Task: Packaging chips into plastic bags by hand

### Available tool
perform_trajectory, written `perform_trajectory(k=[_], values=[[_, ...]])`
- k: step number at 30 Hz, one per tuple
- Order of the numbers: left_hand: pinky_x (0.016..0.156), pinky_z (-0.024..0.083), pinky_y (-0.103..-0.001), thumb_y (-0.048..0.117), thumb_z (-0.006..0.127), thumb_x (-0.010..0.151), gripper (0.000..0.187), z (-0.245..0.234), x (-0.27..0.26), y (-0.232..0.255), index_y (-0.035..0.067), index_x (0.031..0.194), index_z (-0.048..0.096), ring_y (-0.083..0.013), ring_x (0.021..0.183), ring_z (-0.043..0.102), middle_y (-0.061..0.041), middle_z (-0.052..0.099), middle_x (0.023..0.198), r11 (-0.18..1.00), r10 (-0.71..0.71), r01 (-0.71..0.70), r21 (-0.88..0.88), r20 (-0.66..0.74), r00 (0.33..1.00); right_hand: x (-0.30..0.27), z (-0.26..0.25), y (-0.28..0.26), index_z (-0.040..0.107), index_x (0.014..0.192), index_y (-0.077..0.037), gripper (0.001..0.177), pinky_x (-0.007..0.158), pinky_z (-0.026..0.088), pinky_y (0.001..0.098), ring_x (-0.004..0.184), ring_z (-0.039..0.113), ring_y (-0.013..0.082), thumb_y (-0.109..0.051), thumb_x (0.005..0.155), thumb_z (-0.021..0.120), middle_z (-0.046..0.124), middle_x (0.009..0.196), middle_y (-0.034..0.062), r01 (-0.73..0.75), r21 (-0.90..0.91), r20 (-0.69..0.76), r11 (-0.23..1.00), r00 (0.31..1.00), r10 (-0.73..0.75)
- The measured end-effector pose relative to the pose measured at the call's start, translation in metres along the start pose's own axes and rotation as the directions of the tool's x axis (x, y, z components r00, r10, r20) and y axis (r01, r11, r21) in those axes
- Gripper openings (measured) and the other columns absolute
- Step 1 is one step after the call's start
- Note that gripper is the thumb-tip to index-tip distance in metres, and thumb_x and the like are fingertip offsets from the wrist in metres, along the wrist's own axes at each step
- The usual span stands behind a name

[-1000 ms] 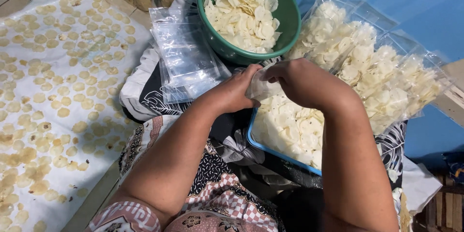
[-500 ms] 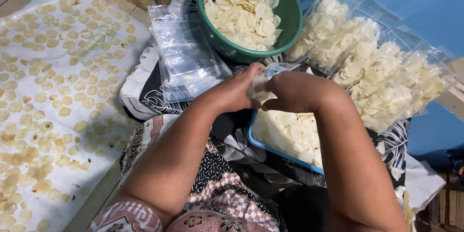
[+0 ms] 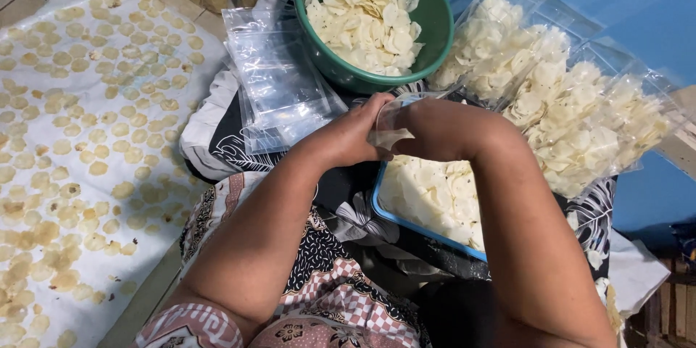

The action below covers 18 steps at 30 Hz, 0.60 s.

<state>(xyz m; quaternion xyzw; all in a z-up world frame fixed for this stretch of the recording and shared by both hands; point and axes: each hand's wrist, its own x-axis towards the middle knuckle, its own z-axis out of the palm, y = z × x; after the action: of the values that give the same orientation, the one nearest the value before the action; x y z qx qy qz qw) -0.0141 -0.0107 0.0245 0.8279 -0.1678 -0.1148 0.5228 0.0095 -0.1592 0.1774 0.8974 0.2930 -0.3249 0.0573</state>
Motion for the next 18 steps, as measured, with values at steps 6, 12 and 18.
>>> perform_trajectory(k=[6,12,18], values=[[0.105,0.048,-0.058,0.043,0.084,0.076,0.088,0.0,0.005,-0.011,0.026,0.144,0.031,-0.0466,0.127,0.057,-0.023,0.06,0.134,0.999,-0.011,0.011,0.041,-0.016,1.0,0.023,0.016,0.0,0.071,0.103,0.001,0.057,0.084,0.057,0.0554,0.098,0.073,0.0446,-0.054,0.091,0.062,0.076,0.095,0.0242,0.023,-0.07,0.028,0.997,0.999,-0.021],[0.106,0.047,-0.058,0.042,0.081,0.079,0.082,-0.005,-0.002,-0.003,0.024,0.143,0.033,-0.0487,0.126,0.057,-0.025,0.06,0.133,0.999,0.005,-0.005,0.037,-0.022,1.0,-0.006,-0.001,-0.011,0.072,0.109,-0.006,0.033,0.082,0.057,0.0585,0.094,0.069,0.0534,-0.032,0.092,0.063,0.074,0.092,0.0296,0.058,0.017,-0.132,0.998,0.99,-0.055],[0.105,0.048,-0.058,0.042,0.081,0.079,0.082,-0.002,0.0,0.0,0.024,0.143,0.033,-0.0466,0.126,0.057,-0.024,0.061,0.132,0.998,-0.015,0.016,0.063,-0.022,1.0,-0.006,0.024,-0.012,0.076,0.1,-0.006,0.025,0.076,0.058,0.0547,0.089,0.072,0.0482,-0.025,0.091,0.063,0.077,0.09,0.022,0.159,0.056,-0.279,0.986,0.95,-0.138]])
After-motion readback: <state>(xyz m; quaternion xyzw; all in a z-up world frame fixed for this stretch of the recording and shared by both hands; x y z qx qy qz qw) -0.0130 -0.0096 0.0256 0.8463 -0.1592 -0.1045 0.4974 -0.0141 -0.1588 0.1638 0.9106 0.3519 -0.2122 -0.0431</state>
